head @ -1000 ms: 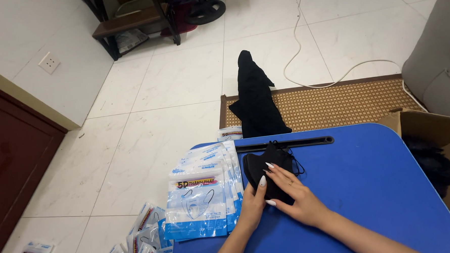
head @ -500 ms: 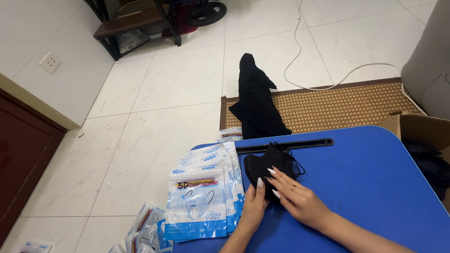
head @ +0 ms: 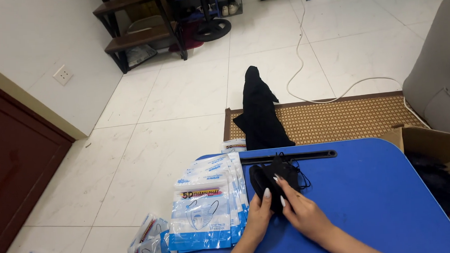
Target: Sorting and stacking black face masks on a blue table, inspecting each one individually.
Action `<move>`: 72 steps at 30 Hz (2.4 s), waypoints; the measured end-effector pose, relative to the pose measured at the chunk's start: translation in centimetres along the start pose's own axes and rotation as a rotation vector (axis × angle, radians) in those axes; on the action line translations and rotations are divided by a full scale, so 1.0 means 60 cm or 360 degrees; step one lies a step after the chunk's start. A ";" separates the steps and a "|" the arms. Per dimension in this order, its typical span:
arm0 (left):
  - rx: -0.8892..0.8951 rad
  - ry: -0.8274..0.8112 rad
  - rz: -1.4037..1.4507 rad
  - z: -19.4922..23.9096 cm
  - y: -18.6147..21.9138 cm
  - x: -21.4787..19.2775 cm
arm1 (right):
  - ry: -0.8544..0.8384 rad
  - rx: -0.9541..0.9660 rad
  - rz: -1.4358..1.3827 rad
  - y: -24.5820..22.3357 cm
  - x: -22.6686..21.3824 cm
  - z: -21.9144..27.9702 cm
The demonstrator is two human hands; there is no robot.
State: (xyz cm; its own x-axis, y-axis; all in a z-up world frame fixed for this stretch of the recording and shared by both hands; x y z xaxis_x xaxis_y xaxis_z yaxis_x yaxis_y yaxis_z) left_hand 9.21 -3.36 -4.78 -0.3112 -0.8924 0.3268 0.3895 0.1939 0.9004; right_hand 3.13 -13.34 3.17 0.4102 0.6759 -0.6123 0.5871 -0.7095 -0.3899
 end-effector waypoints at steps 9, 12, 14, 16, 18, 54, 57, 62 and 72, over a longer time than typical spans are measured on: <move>0.0071 0.0177 -0.0216 -0.001 0.027 -0.003 | -0.0022 -0.0040 -0.0125 0.012 -0.008 -0.004; -0.0054 0.0232 -0.0090 0.004 -0.003 -0.012 | -0.0086 0.0058 -0.0234 0.012 -0.002 0.010; 0.0169 0.0236 -0.0070 -0.015 0.006 -0.020 | 0.0069 0.0088 -0.0200 0.029 -0.009 0.013; 0.0105 0.0233 0.0036 -0.018 0.011 -0.015 | 0.0213 0.0034 -0.0090 0.012 -0.042 -0.009; 0.0027 0.0240 0.0146 -0.004 -0.005 -0.016 | 0.0344 -0.0009 0.0013 -0.011 -0.062 -0.003; 0.0189 -0.0024 0.0005 -0.023 -0.015 -0.017 | 0.0131 -0.0052 -0.0009 -0.037 -0.040 -0.049; 0.0177 0.0000 0.0109 -0.020 -0.002 -0.015 | 0.0156 -0.0048 -0.0034 -0.032 -0.042 -0.046; 0.0184 0.0001 0.0141 -0.002 0.037 -0.002 | 0.0156 -0.0093 0.0017 -0.039 -0.050 -0.047; 0.0121 0.0011 0.0129 -0.014 0.007 -0.014 | 0.0128 0.0019 0.0096 -0.021 -0.044 -0.044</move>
State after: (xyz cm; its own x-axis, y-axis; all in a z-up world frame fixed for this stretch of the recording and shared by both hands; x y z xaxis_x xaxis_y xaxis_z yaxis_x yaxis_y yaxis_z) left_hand 10.36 -2.85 -4.94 -0.2753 -0.8753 0.3976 0.3460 0.2957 0.8904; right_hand 3.14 -13.72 7.08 0.4997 0.6452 -0.5779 0.5514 -0.7515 -0.3622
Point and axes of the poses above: each hand's wrist, its own z-axis away from the middle knuckle, its own x-axis out of the palm, y = z × x, the point moved 10 cm from there along -z, towards the middle knuckle, and after that the axes turned 5 degrees about -x, right-handed, at the moved point
